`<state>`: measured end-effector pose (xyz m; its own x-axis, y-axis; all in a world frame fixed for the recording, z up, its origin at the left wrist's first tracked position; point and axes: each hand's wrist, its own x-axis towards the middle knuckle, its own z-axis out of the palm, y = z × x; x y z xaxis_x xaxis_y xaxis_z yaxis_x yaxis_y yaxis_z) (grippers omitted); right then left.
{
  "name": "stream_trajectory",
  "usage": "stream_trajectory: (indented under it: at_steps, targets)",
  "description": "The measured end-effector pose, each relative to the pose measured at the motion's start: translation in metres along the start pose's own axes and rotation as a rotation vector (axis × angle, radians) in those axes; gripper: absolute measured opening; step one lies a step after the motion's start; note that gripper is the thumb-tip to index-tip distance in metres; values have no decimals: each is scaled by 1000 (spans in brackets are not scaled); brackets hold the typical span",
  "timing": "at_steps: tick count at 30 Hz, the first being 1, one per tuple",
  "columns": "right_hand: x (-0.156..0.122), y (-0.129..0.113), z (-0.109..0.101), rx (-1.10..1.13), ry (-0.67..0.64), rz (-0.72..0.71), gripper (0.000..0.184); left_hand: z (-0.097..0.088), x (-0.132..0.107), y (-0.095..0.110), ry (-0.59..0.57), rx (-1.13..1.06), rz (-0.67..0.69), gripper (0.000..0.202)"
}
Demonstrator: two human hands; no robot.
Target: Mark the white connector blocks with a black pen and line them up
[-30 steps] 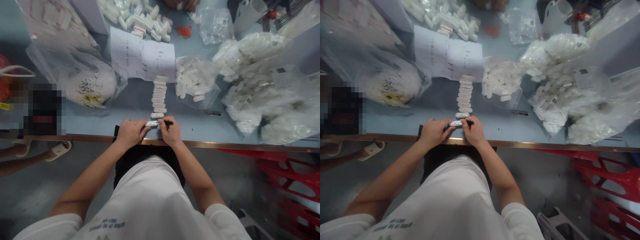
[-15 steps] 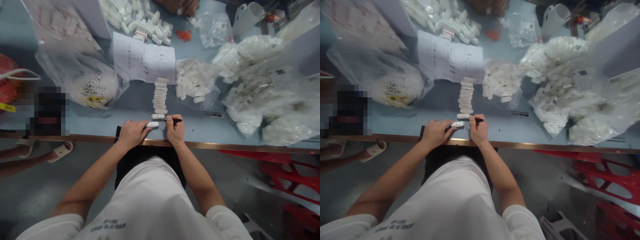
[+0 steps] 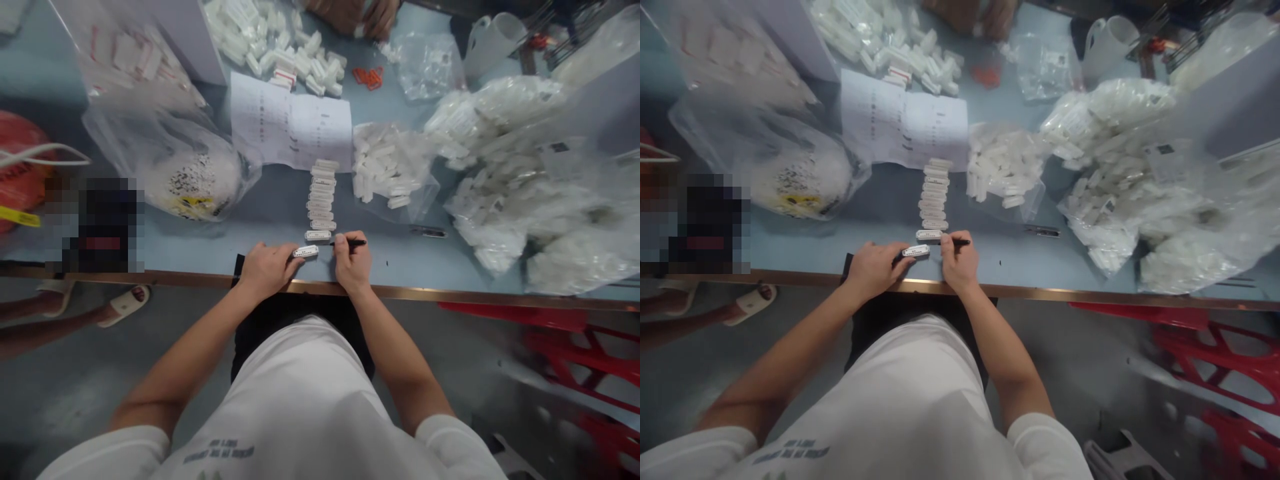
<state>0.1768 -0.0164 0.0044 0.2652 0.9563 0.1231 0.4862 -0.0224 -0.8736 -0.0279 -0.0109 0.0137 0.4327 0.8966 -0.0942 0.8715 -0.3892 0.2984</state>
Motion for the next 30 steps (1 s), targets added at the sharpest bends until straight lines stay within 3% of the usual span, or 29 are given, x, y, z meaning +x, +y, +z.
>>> stream_trajectory:
  at_steps: [5, 11, 13, 16, 18, 23, 30]
  targets:
    - [2, 1, 1, 133, 30, 66, 30, -20, -2, -2, -160, 56, -13, 34]
    - [4, 2, 4, 216, 49, 121, 31, -47, 2, -24, -279, 157, -9, 28]
    - [4, 1, 4, 225, 40, 125, 31, -50, 7, -30, -228, 188, -76, 31]
    - [4, 0, 3, 226, 30, 125, 32, -41, 18, -35, 69, 187, -218, 47]
    - [4, 0, 3, 221, 25, 133, 32, -29, 24, -37, 200, 125, -231, 56]
    - [3, 0, 4, 229, 14, 140, 32, -4, 27, -41, 201, 81, -145, 45]
    - [4, -5, 0, 200, 16, 118, 30, -5, 27, -41, 189, 84, -131, 42]
